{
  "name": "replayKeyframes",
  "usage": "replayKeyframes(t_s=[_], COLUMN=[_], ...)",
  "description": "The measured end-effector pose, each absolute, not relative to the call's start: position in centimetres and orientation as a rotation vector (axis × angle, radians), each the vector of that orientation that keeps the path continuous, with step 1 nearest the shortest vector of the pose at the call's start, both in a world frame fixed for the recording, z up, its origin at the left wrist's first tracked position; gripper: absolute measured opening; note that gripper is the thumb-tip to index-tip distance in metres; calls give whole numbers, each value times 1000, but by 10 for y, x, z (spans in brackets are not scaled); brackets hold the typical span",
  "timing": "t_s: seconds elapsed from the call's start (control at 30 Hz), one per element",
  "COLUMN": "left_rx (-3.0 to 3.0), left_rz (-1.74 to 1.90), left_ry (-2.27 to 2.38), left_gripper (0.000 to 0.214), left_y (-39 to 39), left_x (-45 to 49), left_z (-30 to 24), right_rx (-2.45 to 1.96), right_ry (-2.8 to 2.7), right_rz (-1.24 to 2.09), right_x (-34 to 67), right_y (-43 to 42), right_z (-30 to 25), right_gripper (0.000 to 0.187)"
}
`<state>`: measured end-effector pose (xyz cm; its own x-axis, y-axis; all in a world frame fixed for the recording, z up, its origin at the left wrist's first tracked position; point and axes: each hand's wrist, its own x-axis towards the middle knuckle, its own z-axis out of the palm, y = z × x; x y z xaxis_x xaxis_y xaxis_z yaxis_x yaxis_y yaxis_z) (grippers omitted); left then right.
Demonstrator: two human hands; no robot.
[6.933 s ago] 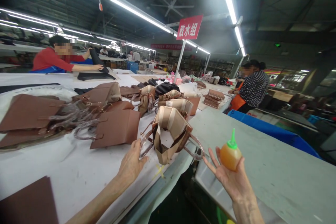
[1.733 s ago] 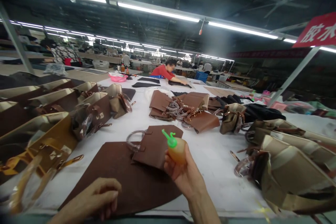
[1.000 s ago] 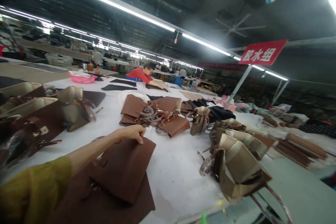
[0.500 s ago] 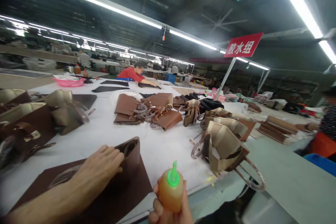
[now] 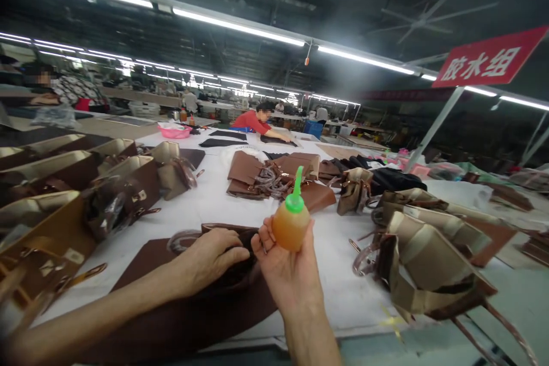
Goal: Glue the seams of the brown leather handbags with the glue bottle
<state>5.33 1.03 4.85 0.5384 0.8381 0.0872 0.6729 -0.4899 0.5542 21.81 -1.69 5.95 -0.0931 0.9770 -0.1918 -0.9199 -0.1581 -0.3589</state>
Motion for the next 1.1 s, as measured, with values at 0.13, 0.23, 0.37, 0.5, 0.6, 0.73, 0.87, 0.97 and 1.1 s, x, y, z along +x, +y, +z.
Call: replayKeyframes(t_s=[0.13, 0.23, 0.37, 0.5, 0.6, 0.73, 0.87, 0.97, 1.1], left_rx=[2370, 2565, 2703, 2682, 2725, 2584, 2363, 2252, 2045], left_rz=[406, 439, 499, 514, 438, 320, 515, 698, 691], left_ry=[1197, 1123, 963, 1219, 1518, 1636, 1537, 1580, 2044], left_gripper=[14, 13, 23, 24, 26, 29, 28, 27, 28], left_y=[26, 33, 38, 37, 30, 21, 17, 20, 28], left_x=[49, 42, 12, -38, -64, -71, -62, -59, -66], left_z=[42, 31, 32, 44, 45, 49, 70, 81, 62], right_rx=[-452, -498, -529, -622, -664, -697, -711, -704, -688], right_ry=[-185, -216, -273, -292, -267, -322, -354, -350, -371], right_rz=[1739, 1716, 1647, 1570, 1597, 1571, 1592, 1572, 1592], right_x=[197, 186, 191, 206, 207, 197, 190, 191, 196], right_y=[1, 9, 17, 25, 29, 30, 30, 31, 31], right_z=[59, 55, 52, 49, 50, 54, 55, 55, 55], right_gripper=[48, 49, 45, 45, 44, 42, 43, 41, 38])
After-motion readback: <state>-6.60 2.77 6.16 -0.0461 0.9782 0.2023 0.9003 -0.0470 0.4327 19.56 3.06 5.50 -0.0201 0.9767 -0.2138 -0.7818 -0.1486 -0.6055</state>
